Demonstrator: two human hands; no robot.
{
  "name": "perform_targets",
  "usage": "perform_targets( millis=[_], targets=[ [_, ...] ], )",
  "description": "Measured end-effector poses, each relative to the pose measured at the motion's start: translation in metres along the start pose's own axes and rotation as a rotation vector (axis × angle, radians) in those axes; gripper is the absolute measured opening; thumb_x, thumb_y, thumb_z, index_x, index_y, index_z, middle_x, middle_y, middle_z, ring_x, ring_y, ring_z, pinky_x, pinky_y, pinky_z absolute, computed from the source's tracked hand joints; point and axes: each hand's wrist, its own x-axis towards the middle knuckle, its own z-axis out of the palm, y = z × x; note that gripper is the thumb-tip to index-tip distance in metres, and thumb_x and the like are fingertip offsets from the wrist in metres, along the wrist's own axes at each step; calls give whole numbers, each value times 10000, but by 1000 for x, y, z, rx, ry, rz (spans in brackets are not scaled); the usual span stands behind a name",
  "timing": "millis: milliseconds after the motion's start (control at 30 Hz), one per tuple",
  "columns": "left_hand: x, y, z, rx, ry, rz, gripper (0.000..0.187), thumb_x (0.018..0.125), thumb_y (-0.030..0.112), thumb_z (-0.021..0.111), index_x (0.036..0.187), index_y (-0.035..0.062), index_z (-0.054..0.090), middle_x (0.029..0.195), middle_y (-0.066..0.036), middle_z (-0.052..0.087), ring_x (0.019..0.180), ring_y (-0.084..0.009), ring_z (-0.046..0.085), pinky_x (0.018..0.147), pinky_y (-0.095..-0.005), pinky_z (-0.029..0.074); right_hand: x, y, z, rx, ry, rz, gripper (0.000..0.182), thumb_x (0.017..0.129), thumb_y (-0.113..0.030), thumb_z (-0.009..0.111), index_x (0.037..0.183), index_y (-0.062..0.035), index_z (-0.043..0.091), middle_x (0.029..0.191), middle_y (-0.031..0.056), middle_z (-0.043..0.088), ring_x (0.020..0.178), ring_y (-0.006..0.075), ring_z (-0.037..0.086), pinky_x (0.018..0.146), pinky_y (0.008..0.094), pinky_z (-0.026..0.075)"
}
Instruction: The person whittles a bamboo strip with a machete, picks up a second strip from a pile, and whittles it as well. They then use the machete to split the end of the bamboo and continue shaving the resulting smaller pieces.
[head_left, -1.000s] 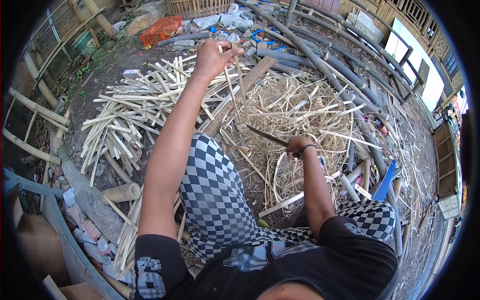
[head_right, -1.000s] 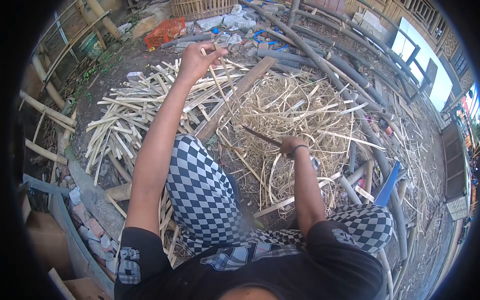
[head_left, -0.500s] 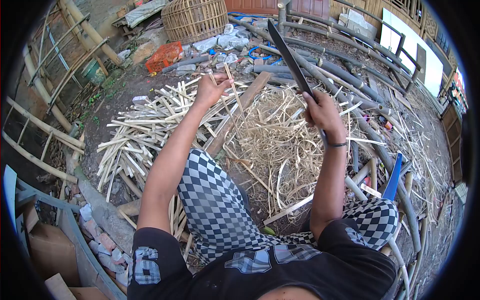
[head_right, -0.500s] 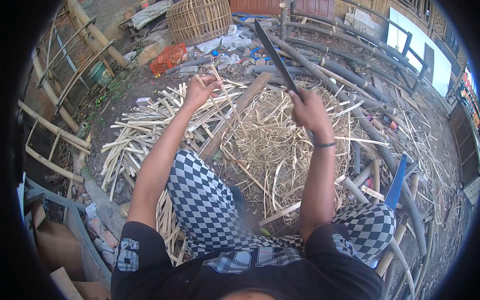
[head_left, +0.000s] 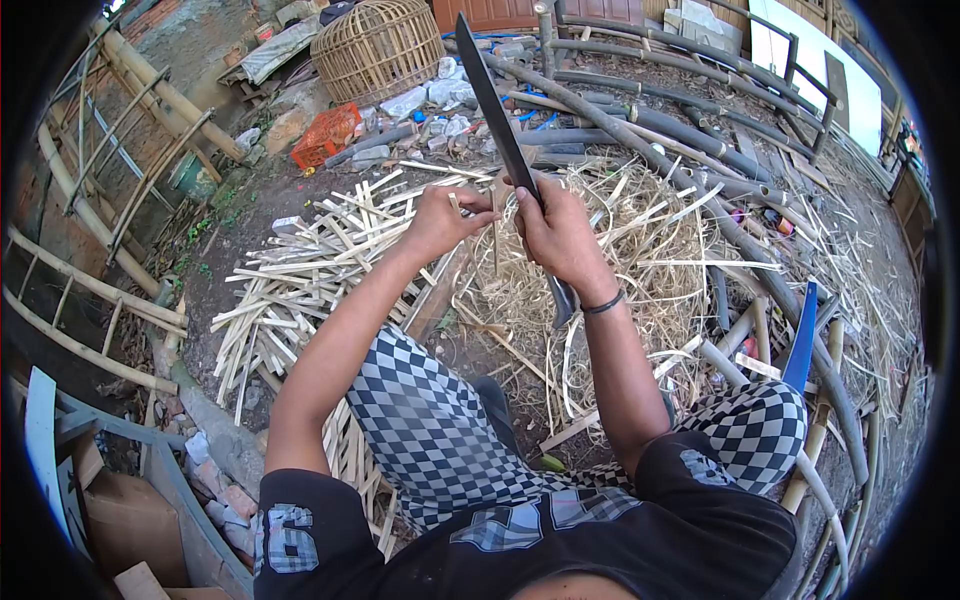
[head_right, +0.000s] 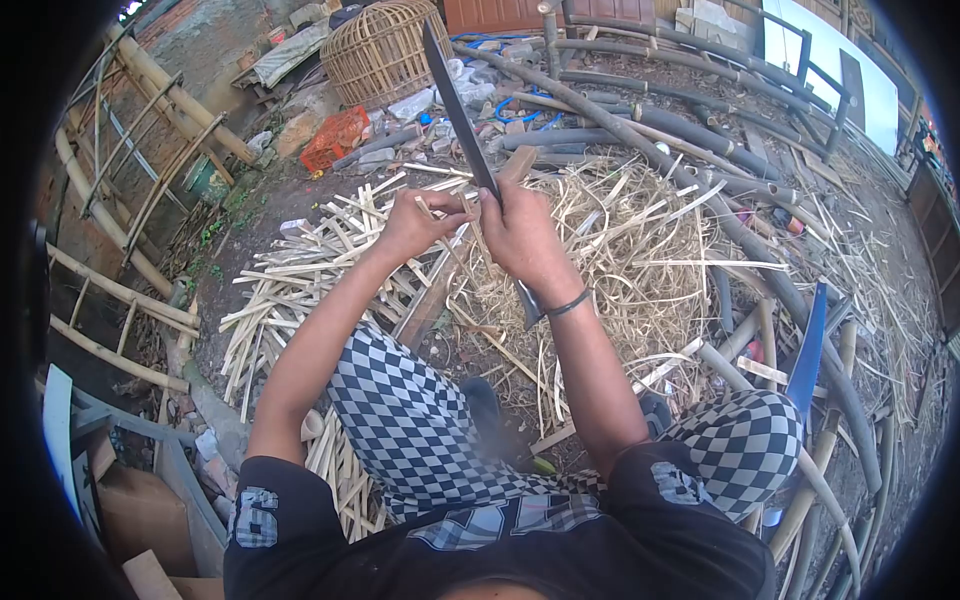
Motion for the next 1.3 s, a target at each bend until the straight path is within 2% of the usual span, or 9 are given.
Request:
perform_targets(
  millis=[33, 67, 200, 267, 1000, 1100, 1200, 1267, 1300],
  targets=[
    [-1, 0, 2, -11, 4, 18, 167, 798, 148, 816, 891, 18, 767, 793, -88, 745, 709, -160, 705, 714, -308, 556, -2, -11, -4, -11, -32, 37, 207, 967, -128, 538, 991, 59, 623, 763, 278, 644, 773, 486, 635, 692, 524, 489],
    [-2, 0, 3, -22, 8, 37, 141, 815, 108, 804, 908, 8, 767, 779, -67, 746, 677, -101, 688, 667, -282, 546, -3, -11, -3, -11, -32, 39, 207, 967, -128, 538, 991, 59, 623, 763, 278, 644, 773, 486, 635, 692, 524, 489],
    [-2, -2, 4, 37, 23, 141, 140, 803, 83, 797, 916, 4, 767, 812, -77, 758, 715, -115, 701, 699, -286, 552, -8, -8, 1, -32, -35, -8, 201, 963, -121, 534, 1000, 52, 631, 769, 290, 645, 795, 486, 641, 703, 535, 494],
    [-1, -1, 4, 10, 3, 88, 182, 772, 162, 837, 894, 42, 777, 842, -107, 755, 771, -211, 732, 756, -333, 573, -8, -8, 2, -30, -37, -6, 200, 960, -117, 532, 1008, 49, 633, 774, 295, 645, 803, 489, 641, 710, 541, 495],
    [-1, -3, 4, -18, -11, 60, 207, 782, 171, 838, 929, 39, 774, 851, -111, 757, 776, -206, 732, 752, -330, 572, -11, -15, 7, -60, -34, -22, 165, 953, -88, 519, 996, 36, 619, 759, 297, 638, 792, 492, 639, 703, 556, 499],
    [-1, -5, 9, -23, 10, 91, 167, 804, 90, 792, 953, 19, 769, 843, -118, 758, 733, -161, 721, 706, -309, 561, -11, -11, 9, -85, -1, -62, 152, 951, -83, 513, 1008, 26, 603, 758, 295, 637, 785, 496, 635, 701, 570, 496],
    [-2, -5, 14, 28, 48, 140, 197, 797, 103, 797, 975, 22, 767, 859, -129, 759, 758, -188, 734, 728, -322, 565, -9, -9, 10, -105, 12, -68, 150, 948, -79, 509, 1032, 17, 587, 768, 297, 639, 788, 501, 633, 705, 585, 492],
    [-2, -14, 25, 69, 30, 61, 247, 800, 244, 823, 923, 37, 769, 816, -188, 730, 764, -297, 729, 733, -374, 565, -8, -9, 9, -114, 8, -49, 153, 946, -79, 507, 1045, 13, 580, 777, 299, 641, 793, 503, 632, 709, 591, 491],
    [-1, -15, 27, 67, 28, 59, 247, 800, 244, 823, 923, 37, 769, 816, -188, 730, 764, -297, 729, 733, -374, 565, -8, -10, 9, -120, 2, -44, 155, 945, -80, 507, 1050, 11, 576, 786, 304, 642, 799, 506, 632, 715, 595, 491]
  ],
)
